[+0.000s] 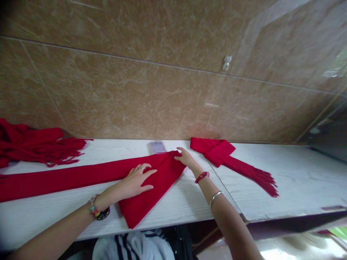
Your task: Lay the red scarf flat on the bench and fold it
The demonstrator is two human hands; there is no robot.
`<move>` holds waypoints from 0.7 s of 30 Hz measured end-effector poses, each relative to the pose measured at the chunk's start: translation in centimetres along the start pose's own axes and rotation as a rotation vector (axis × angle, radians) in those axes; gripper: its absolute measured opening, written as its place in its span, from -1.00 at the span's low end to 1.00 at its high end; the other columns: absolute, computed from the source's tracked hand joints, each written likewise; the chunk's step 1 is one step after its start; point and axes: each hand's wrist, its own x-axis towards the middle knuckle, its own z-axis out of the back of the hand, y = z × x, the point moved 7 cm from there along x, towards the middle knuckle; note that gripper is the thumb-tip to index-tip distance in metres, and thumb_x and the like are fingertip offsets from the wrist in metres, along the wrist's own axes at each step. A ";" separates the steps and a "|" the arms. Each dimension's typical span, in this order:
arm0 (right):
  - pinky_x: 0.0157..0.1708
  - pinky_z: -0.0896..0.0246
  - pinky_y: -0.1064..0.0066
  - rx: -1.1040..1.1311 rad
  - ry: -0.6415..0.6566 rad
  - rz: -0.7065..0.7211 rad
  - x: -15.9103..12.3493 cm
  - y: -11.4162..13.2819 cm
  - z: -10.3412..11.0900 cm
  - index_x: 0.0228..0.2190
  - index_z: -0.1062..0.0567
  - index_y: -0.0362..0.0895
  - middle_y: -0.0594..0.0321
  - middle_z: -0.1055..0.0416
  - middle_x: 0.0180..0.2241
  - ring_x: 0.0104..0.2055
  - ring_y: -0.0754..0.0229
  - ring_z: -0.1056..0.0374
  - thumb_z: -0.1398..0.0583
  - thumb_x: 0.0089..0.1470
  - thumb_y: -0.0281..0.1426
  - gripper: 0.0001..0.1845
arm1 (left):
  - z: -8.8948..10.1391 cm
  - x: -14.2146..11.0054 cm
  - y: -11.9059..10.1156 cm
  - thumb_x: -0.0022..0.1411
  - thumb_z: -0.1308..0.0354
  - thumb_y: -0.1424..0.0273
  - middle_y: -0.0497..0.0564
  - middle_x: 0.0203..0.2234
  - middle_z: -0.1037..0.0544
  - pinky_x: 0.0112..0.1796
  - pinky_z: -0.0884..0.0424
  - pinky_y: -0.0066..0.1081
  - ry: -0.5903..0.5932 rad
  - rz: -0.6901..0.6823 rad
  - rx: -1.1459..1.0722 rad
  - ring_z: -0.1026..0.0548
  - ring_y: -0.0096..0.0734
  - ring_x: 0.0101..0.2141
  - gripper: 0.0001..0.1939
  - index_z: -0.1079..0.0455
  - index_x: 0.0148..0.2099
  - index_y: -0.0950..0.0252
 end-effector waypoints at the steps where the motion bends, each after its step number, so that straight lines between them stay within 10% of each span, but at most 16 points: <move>1: -0.36 -0.33 0.40 0.018 -0.012 0.002 0.1 0.0 0.0 -0.02 -0.31 -0.15 0.14 -0.48 -0.25 -0.34 0.20 -0.42 -0.22 -0.14 -0.55 -0.43 | -0.3 0.0 -0.1 0.18 -0.04 0.16 0.14 0.22 0.01 0.09 0.03 0.00 0.025 -0.005 0.020 0.04 0.02 0.19 -0.44 -0.09 0.21 0.10; 5: -0.36 -0.34 0.42 0.072 -0.034 0.016 0.5 0.0 0.3 -0.13 -0.39 -0.17 0.16 -0.50 -0.27 -0.33 0.22 -0.43 -0.17 -0.07 -0.53 -0.61 | -1.5 0.3 1.3 0.19 0.16 -0.06 0.03 0.28 0.27 0.05 0.28 0.24 0.152 0.063 0.025 0.35 0.16 0.21 -0.36 0.12 0.27 -0.02; 11: -0.40 -0.34 0.30 -0.065 -0.047 -0.018 2.0 -1.0 2.8 -0.39 -0.50 -0.24 0.09 -0.51 -0.43 -0.41 0.09 -0.43 -0.20 -0.09 -0.46 -0.85 | -2.0 0.7 3.4 0.20 0.24 -0.09 0.08 0.27 0.25 0.06 0.19 0.20 0.151 0.093 0.016 0.31 0.16 0.21 -0.31 0.22 0.30 0.04; 21: 0.12 0.26 -0.10 -0.604 -0.256 0.241 0.1 1.4 0.6 0.15 -0.07 -0.27 -0.13 0.03 0.20 0.24 -0.14 0.17 -0.04 0.11 -0.27 -0.38 | -1.2 1.1 2.7 0.30 0.17 0.15 0.08 0.27 0.23 0.12 0.17 0.04 0.010 -0.060 0.035 0.28 -0.10 0.23 -0.40 0.24 0.30 0.16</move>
